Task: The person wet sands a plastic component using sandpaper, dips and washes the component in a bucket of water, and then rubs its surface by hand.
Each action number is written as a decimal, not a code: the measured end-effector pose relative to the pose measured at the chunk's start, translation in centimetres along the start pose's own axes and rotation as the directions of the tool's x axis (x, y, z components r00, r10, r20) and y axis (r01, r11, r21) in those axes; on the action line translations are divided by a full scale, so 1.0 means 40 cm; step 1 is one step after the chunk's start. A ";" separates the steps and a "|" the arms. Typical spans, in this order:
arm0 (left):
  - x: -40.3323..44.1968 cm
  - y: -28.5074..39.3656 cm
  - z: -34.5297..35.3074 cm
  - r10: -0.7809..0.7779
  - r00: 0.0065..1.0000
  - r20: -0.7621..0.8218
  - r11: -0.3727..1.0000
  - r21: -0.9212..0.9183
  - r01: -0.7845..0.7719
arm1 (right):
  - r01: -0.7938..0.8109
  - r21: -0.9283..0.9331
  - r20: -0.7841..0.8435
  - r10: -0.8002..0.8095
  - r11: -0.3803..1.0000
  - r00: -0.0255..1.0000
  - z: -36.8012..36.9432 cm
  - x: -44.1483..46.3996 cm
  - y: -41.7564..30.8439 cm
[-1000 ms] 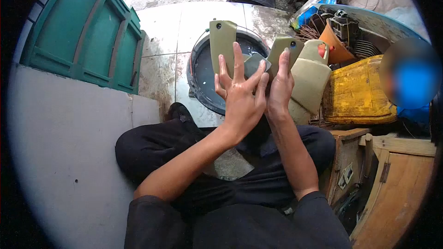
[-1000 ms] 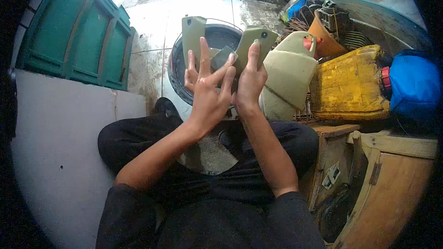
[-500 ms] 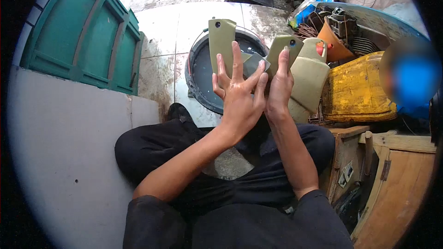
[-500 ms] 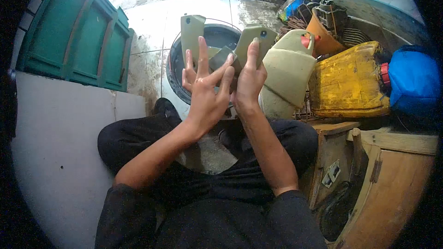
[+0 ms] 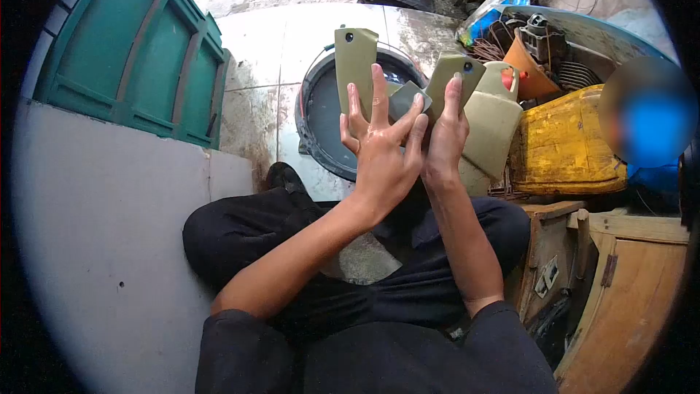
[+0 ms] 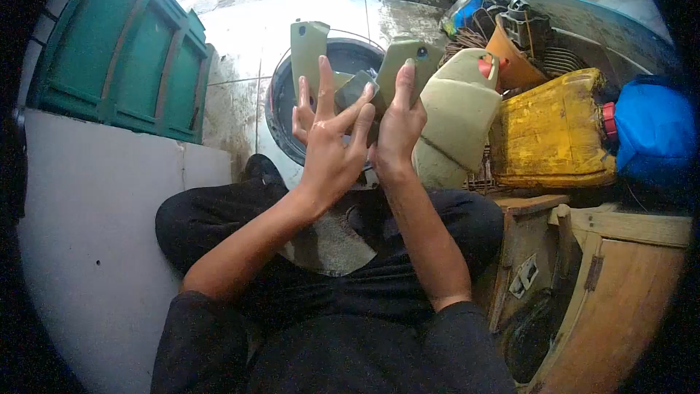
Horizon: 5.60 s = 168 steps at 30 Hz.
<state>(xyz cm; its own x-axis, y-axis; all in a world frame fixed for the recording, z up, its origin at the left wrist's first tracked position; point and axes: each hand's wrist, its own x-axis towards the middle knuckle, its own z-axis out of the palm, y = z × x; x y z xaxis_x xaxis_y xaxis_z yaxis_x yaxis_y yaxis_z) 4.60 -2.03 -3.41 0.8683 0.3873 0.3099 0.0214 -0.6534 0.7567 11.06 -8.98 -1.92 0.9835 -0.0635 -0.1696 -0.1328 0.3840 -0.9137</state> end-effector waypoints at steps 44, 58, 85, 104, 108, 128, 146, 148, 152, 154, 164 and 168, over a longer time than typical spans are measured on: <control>-0.021 0.000 -0.013 0.430 0.900 0.066 0.774 0.486 -0.406 | -0.121 0.178 0.072 0.109 0.977 0.991 -0.047 0.050 -0.014; -0.014 0.013 -0.007 0.229 0.963 0.141 0.970 0.056 -0.238 | 0.261 -0.208 0.122 -0.240 0.943 0.963 -0.021 0.000 -0.050; -0.039 0.003 0.018 0.176 0.974 0.139 0.976 0.104 -0.192 | 0.046 -0.054 0.297 -0.028 0.997 0.954 -0.022 0.001 -0.086; -0.021 -0.022 0.017 0.154 0.977 0.146 0.986 0.041 -0.162 | 0.004 0.050 0.359 -0.021 0.999 0.933 -0.034 0.008 -0.094; 0.018 -0.014 0.007 0.139 0.984 0.109 0.969 0.192 -0.158 | 0.006 0.057 0.345 -0.025 0.998 0.938 -0.036 0.002 -0.089; -0.006 0.004 0.001 0.278 0.957 0.081 0.936 0.203 -0.289 | 0.110 0.107 0.222 -0.132 0.988 0.966 -0.052 0.016 -0.107; 0.004 0.013 -0.011 0.272 0.959 0.083 0.958 0.067 -0.278 | 0.069 0.159 0.291 -0.114 0.985 0.950 -0.052 0.002 -0.105; -0.020 0.030 -0.030 0.321 0.943 0.092 0.947 -0.062 -0.316 | 0.068 0.171 0.276 -0.114 0.983 0.954 -0.041 0.010 -0.113; 0.030 0.011 -0.012 0.220 0.973 0.065 0.972 0.064 -0.224 | 0.089 0.150 0.306 -0.132 0.985 0.943 -0.033 -0.006 -0.103; 0.000 0.018 -0.029 0.272 0.959 0.076 0.961 0.030 -0.275 | 0.065 0.169 0.297 -0.113 0.983 0.948 -0.037 -0.005 -0.113; 0.009 0.022 -0.010 0.253 0.962 0.104 0.966 0.022 -0.256 | 0.095 0.185 0.309 -0.149 0.978 0.939 -0.050 0.013 -0.095; -0.019 0.020 -0.011 0.220 0.972 0.078 0.974 0.046 -0.223 | 0.055 0.165 0.323 -0.107 0.985 0.940 -0.060 0.020 -0.082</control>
<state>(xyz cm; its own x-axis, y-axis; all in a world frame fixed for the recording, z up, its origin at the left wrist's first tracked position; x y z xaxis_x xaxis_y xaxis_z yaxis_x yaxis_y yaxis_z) 3.75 -2.56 -2.78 0.8877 0.1825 0.4227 -0.1504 -0.7527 0.6409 12.00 -12.50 0.06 0.9788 0.1965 0.0573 -0.0561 0.5267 -0.8482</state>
